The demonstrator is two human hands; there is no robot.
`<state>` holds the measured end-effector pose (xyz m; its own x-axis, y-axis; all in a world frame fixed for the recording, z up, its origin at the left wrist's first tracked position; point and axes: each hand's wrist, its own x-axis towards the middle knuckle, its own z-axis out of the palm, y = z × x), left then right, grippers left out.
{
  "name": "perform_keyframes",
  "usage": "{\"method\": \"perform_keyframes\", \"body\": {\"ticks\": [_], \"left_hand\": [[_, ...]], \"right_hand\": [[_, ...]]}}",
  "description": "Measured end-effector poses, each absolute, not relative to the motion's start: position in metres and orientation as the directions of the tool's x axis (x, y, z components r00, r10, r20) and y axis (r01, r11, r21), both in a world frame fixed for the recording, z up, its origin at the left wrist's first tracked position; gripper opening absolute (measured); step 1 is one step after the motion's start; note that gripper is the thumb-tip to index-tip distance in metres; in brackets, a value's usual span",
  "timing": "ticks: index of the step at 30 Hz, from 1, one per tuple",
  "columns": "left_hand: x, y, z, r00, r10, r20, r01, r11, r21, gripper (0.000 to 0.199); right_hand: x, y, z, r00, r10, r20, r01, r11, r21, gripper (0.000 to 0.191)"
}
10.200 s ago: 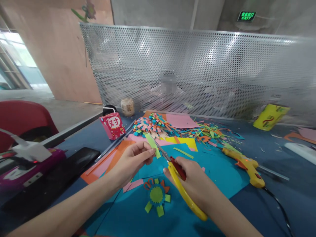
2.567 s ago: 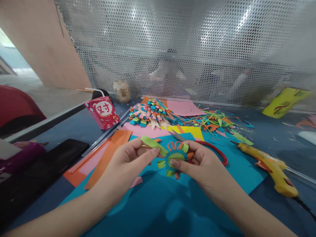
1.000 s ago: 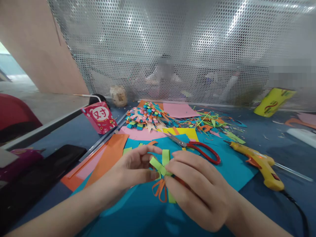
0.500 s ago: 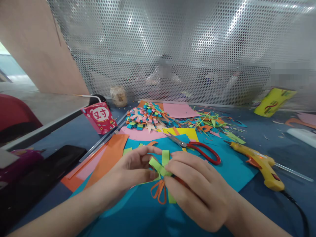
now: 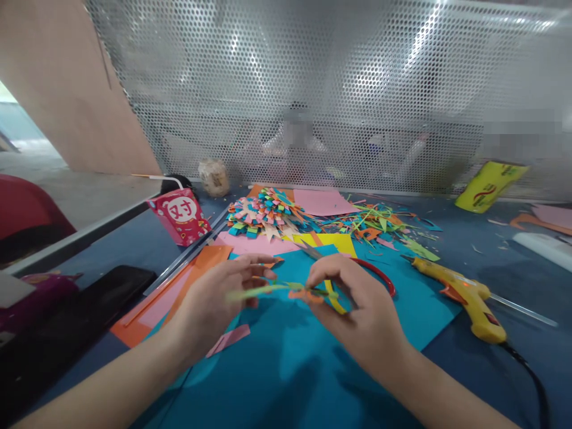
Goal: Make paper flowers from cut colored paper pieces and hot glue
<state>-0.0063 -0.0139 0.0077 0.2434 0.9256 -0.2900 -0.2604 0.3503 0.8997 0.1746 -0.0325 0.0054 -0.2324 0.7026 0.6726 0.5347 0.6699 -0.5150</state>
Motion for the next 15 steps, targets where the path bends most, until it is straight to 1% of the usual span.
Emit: {"method": "perform_keyframes", "body": {"ticks": [1,2,3,5,6,7,9,12,14,15], "left_hand": [[-0.005,-0.012,0.006,0.239,0.914,-0.326,-0.259,0.384,0.886,0.023],[-0.004,-0.011,0.004,0.268,0.894,-0.358,-0.247,0.423,0.872,0.025],[-0.003,-0.010,0.003,0.300,0.870,-0.392,-0.227,0.464,0.856,0.029],[-0.002,-0.011,0.002,0.390,0.808,-0.442,-0.187,0.539,0.821,0.040],[-0.002,-0.011,0.002,0.439,0.764,-0.473,-0.163,0.585,0.794,0.045],[-0.003,-0.012,0.002,0.494,0.711,-0.501,-0.136,0.632,0.763,0.051],[-0.005,-0.014,0.002,0.595,0.579,-0.557,-0.047,0.717,0.696,0.064],[-0.007,-0.015,0.001,0.708,0.375,-0.598,0.123,0.768,0.628,0.081],[-0.008,-0.015,0.000,0.748,0.303,-0.590,0.167,0.775,0.609,0.088],[-0.007,-0.016,0.000,0.761,0.304,-0.573,0.145,0.781,0.608,0.088]], "right_hand": [[0.172,-0.031,0.006,-0.154,0.804,0.575,0.504,0.564,-0.654,0.009],[0.169,-0.030,0.006,-0.105,0.885,0.454,0.457,0.448,-0.768,0.013],[0.167,-0.028,0.005,-0.085,0.942,0.325,0.403,0.331,-0.853,0.016],[0.165,-0.026,0.003,-0.094,0.986,0.134,0.281,0.155,-0.947,0.021],[0.164,-0.025,0.001,-0.116,0.991,0.074,0.222,0.099,-0.970,0.023],[0.164,-0.025,0.000,-0.140,0.989,0.037,0.171,0.061,-0.983,0.025],[0.163,-0.025,-0.001,-0.184,0.983,0.013,0.108,0.034,-0.994,0.029],[0.162,-0.027,0.002,-0.175,0.984,0.027,0.117,0.048,-0.992,0.032],[0.162,-0.028,0.004,-0.136,0.988,0.067,0.143,0.087,-0.986,0.029],[0.161,-0.029,0.005,-0.119,0.989,0.093,0.154,0.111,-0.982,0.027]]}}
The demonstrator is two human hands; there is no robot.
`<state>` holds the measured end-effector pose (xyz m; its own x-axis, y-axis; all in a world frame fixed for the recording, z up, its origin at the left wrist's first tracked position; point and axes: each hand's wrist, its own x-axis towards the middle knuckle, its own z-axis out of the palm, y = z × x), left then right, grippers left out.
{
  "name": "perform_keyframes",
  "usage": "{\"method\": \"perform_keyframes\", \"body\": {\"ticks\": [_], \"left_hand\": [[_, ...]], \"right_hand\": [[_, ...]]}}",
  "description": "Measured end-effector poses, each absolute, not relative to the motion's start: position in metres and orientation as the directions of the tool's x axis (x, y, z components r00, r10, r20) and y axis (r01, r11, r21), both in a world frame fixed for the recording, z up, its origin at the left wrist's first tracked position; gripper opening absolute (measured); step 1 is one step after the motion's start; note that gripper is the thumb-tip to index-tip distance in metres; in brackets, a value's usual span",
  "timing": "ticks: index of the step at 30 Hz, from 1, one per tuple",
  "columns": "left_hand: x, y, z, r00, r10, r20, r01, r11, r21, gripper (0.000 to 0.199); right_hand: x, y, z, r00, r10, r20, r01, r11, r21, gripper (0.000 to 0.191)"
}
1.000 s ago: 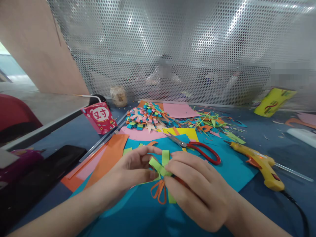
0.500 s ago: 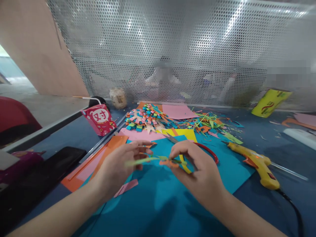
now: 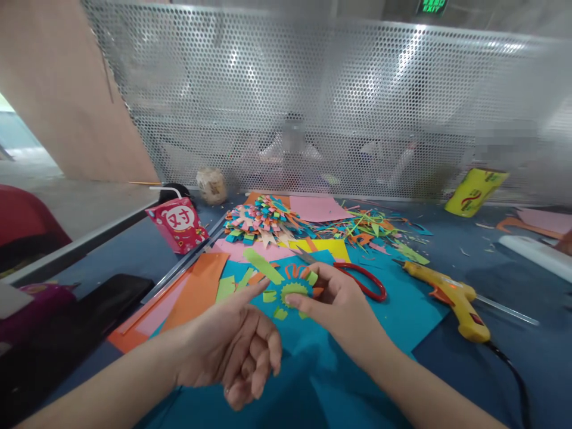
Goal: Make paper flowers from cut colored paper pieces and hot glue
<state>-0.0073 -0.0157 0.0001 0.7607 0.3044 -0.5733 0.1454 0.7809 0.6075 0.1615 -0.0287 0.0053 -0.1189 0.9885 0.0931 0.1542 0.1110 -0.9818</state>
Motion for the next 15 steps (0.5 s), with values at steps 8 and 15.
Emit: {"method": "perform_keyframes", "body": {"ticks": [8,15], "left_hand": [[-0.0064,-0.0161,0.0068,0.686,0.545,-0.483,-0.211,0.784,0.584,0.041],[-0.0037,-0.0204,0.0057,0.603,0.628,-0.492,-0.237,0.730,0.641,0.016]], "right_hand": [[0.1603,-0.0286,0.0033,-0.174,0.915,0.364,0.174,0.392,-0.903,0.013],[0.1700,-0.0249,0.0006,-0.300,0.800,0.519,0.153,0.578,-0.802,0.010]]}}
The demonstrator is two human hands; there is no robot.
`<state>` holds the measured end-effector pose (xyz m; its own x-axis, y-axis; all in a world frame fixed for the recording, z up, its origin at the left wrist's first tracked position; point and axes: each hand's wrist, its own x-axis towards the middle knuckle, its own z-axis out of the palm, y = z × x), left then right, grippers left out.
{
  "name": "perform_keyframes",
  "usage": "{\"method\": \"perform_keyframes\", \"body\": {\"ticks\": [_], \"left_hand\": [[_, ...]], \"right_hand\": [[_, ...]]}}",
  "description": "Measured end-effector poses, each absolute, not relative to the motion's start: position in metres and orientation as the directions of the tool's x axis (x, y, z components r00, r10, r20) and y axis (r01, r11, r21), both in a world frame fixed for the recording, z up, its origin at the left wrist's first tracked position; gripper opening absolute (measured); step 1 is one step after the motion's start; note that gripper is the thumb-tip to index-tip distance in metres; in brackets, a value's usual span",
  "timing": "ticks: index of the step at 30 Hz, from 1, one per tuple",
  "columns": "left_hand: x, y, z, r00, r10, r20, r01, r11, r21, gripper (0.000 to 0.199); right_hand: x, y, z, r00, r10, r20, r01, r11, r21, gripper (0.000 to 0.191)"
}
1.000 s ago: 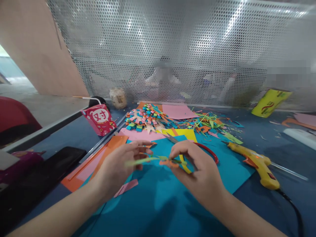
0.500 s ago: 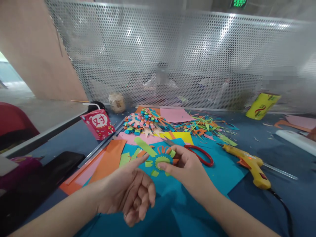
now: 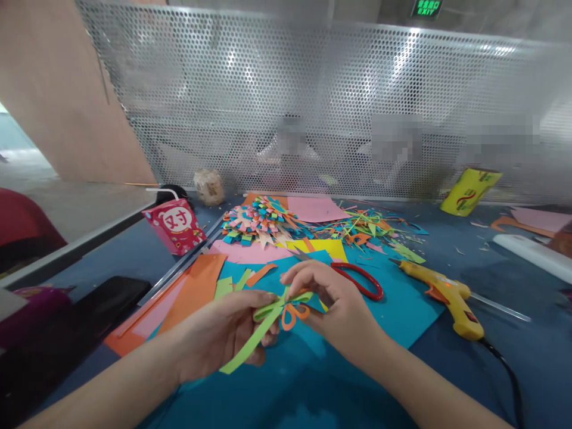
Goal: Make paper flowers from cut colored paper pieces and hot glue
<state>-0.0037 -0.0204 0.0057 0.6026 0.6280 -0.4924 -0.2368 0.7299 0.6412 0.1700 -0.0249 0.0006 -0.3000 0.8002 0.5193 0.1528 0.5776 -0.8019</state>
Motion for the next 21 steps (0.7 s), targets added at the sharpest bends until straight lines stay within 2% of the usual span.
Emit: {"method": "perform_keyframes", "body": {"ticks": [2,6,8,10,12,14,16,17,19,21], "left_hand": [[-0.003,-0.022,0.007,0.550,0.698,-0.459,-0.293,0.676,0.676,0.007],[-0.002,-0.023,0.009,0.450,0.790,-0.417,-0.335,0.582,0.741,0.013],[-0.002,-0.022,0.009,0.401,0.828,-0.391,-0.374,0.538,0.755,0.014],[-0.003,-0.021,0.008,0.364,0.860,-0.358,-0.412,0.493,0.766,0.015],[-0.003,-0.019,0.007,0.327,0.887,-0.326,-0.437,0.448,0.780,0.016],[-0.003,-0.019,0.006,0.290,0.909,-0.301,-0.441,0.405,0.801,0.017],[-0.002,-0.019,0.006,0.278,0.919,-0.280,-0.402,0.375,0.835,0.021],[-0.001,-0.020,0.006,0.281,0.922,-0.268,-0.377,0.363,0.852,0.024],[0.000,-0.020,0.005,0.293,0.927,-0.236,-0.336,0.331,0.882,0.029],[0.002,-0.020,0.003,0.292,0.935,-0.201,-0.324,0.295,0.899,0.032]], "right_hand": [[0.172,-0.025,0.000,-0.341,0.778,0.528,0.170,0.603,-0.779,0.011],[0.174,-0.020,0.005,-0.375,0.757,0.536,0.271,0.642,-0.717,0.012],[0.183,-0.014,0.010,-0.318,0.752,0.577,0.446,0.656,-0.609,0.019],[0.205,-0.007,0.012,-0.225,0.714,0.663,0.712,0.585,-0.388,0.024],[0.241,-0.004,0.009,-0.164,0.660,0.733,0.911,0.387,-0.145,0.024],[0.283,-0.007,-0.001,0.012,0.682,0.731,0.998,0.032,-0.047,0.036],[0.319,-0.016,-0.013,0.233,0.726,0.647,0.955,-0.296,-0.013,0.045],[0.331,-0.022,-0.019,0.301,0.780,0.549,0.933,-0.361,0.000,0.047],[0.343,-0.029,-0.027,0.567,0.724,0.392,0.793,-0.609,-0.022,0.058],[0.342,-0.030,-0.029,0.637,0.750,0.180,0.769,-0.634,-0.083,0.066]]}}
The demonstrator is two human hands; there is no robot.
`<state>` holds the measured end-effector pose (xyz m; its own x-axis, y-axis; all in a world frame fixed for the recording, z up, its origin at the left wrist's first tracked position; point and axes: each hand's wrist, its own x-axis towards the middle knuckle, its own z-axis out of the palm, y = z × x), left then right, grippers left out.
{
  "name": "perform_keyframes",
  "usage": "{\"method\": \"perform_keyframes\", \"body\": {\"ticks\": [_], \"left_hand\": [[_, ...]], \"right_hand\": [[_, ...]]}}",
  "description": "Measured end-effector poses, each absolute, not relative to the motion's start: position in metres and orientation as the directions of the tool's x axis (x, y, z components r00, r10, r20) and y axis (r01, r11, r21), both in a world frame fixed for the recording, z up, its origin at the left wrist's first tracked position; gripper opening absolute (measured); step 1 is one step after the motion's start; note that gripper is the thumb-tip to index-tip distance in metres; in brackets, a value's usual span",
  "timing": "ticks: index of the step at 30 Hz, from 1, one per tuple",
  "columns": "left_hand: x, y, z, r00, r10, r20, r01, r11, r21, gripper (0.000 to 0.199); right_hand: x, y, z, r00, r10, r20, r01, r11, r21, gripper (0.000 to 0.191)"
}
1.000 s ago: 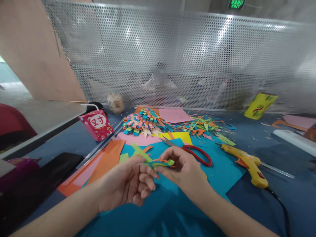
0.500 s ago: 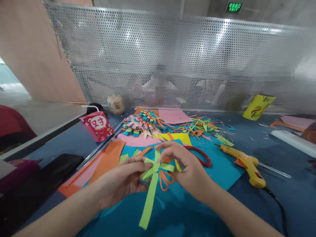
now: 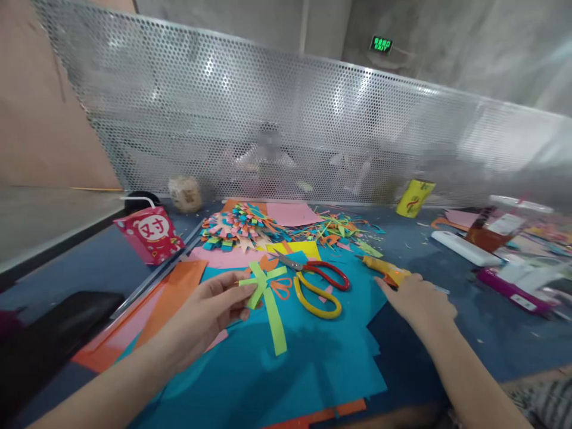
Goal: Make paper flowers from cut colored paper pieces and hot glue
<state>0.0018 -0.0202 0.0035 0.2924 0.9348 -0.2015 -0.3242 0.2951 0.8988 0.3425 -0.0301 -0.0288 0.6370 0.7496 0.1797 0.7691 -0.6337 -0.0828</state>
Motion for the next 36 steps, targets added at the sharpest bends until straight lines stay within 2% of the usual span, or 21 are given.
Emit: {"method": "perform_keyframes", "body": {"ticks": [3,6,8,10,12,14,17,20,36], "left_hand": [[0.001,-0.016,-0.001,0.263,0.949,-0.176,-0.319,0.257,0.912,0.034],[-0.002,-0.009,-0.005,0.241,0.960,-0.143,-0.274,0.208,0.939,0.030],[-0.004,-0.006,-0.007,0.218,0.969,-0.120,-0.242,0.172,0.955,0.027],[-0.005,-0.005,-0.009,0.182,0.976,-0.121,-0.230,0.162,0.960,0.025],[-0.005,-0.004,-0.011,0.159,0.979,-0.130,-0.233,0.165,0.958,0.025],[-0.005,-0.004,-0.012,0.158,0.979,-0.128,-0.248,0.164,0.955,0.026],[-0.005,-0.003,-0.013,0.172,0.976,-0.132,-0.269,0.175,0.947,0.028],[-0.006,-0.003,-0.013,0.171,0.975,-0.145,-0.272,0.188,0.944,0.027],[-0.007,-0.004,-0.012,0.168,0.979,-0.118,-0.246,0.157,0.956,0.025]], "right_hand": [[0.336,-0.027,-0.021,0.619,0.785,0.018,0.777,-0.609,-0.160,0.056],[0.327,-0.031,-0.009,0.592,0.805,0.043,0.795,-0.574,-0.193,0.048],[0.312,-0.041,-0.003,0.548,0.822,0.152,0.830,-0.512,-0.222,0.045],[0.289,-0.054,0.000,0.386,0.783,0.487,0.922,-0.317,-0.222,0.043],[0.261,-0.067,0.002,0.105,0.674,0.731,0.994,-0.083,-0.066,0.044],[0.233,-0.075,0.003,-0.092,0.542,0.835,0.996,0.051,0.077,0.042],[0.206,-0.078,0.003,-0.275,0.452,0.848,0.961,0.147,0.233,0.032],[0.198,-0.074,0.000,-0.335,0.437,0.835,0.942,0.132,0.309,0.027],[0.199,-0.074,0.000,-0.389,0.479,0.787,0.916,0.112,0.385,0.026]]}}
